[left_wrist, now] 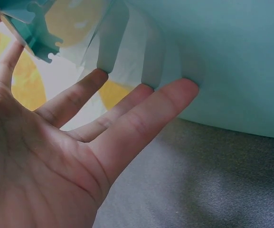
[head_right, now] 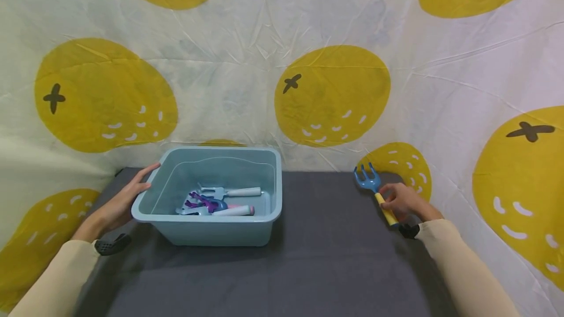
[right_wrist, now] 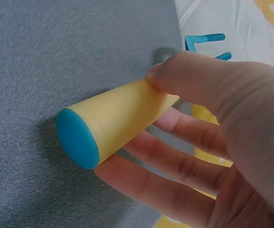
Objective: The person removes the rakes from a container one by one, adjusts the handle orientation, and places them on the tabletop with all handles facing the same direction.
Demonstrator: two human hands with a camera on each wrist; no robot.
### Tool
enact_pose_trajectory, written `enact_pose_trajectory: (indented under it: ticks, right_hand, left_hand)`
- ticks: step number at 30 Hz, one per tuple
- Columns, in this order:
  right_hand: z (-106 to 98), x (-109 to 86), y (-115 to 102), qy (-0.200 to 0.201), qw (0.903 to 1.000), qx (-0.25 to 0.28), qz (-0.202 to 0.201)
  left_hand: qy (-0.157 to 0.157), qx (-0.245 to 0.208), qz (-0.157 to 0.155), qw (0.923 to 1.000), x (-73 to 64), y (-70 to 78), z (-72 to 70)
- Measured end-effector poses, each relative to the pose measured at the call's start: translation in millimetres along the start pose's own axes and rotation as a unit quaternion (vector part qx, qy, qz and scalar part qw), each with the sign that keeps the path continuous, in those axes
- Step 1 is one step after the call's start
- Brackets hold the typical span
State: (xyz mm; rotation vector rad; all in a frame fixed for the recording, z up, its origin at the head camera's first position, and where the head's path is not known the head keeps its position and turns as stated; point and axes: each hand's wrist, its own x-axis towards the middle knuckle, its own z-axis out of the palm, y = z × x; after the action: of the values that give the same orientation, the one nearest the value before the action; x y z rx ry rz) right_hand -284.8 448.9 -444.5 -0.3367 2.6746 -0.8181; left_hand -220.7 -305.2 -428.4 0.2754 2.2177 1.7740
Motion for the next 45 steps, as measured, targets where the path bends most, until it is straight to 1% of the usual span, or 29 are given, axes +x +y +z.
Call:
enact_pose_trajectory:
  ticks: [9, 17, 28, 32, 35, 39, 42, 45]
  right_hand:
    - [6, -3.1, 12, -0.025, 0.9994, 0.003, 0.025]
    - [7, -1.3, 17, -0.026, 0.9989, -0.017, 0.035]
    - [8, -1.6, 19, -0.027, 0.9990, -0.012, 0.034]
    - [8, -1.2, 19, -0.032, 0.9987, -0.010, 0.039]
    - [7, -1.3, 16, -0.035, 0.9984, -0.008, 0.044]
    - [2, -2.3, 9, -0.052, 0.9979, -0.007, 0.038]
    - [-4, -2.7, 0, -0.069, 0.9969, -0.019, 0.033]
    - [-14, -1.9, -15, -0.084, 0.9953, -0.038, 0.029]
  left_hand:
    - [-0.002, 0.000, -0.002, 1.0000, 0.9, 0.3, 0.0]
    - [0.003, 0.003, 0.001, 1.0000, 0.8, -0.9, -0.7]
    - [0.003, 0.005, 0.003, 1.0000, 0.9, -0.9, -0.8]
    - [0.002, 0.003, 0.000, 1.0000, 0.3, -0.7, -0.1]
    - [0.006, 0.002, 0.000, 1.0000, -0.6, -0.4, 0.4]
    - [0.010, -0.002, -0.001, 0.9999, 0.1, -0.2, 1.3]
    - [0.011, -0.004, 0.000, 0.9999, 1.1, -0.3, 2.1]
    - [0.011, -0.003, 0.002, 0.9999, 0.8, -0.7, 2.5]
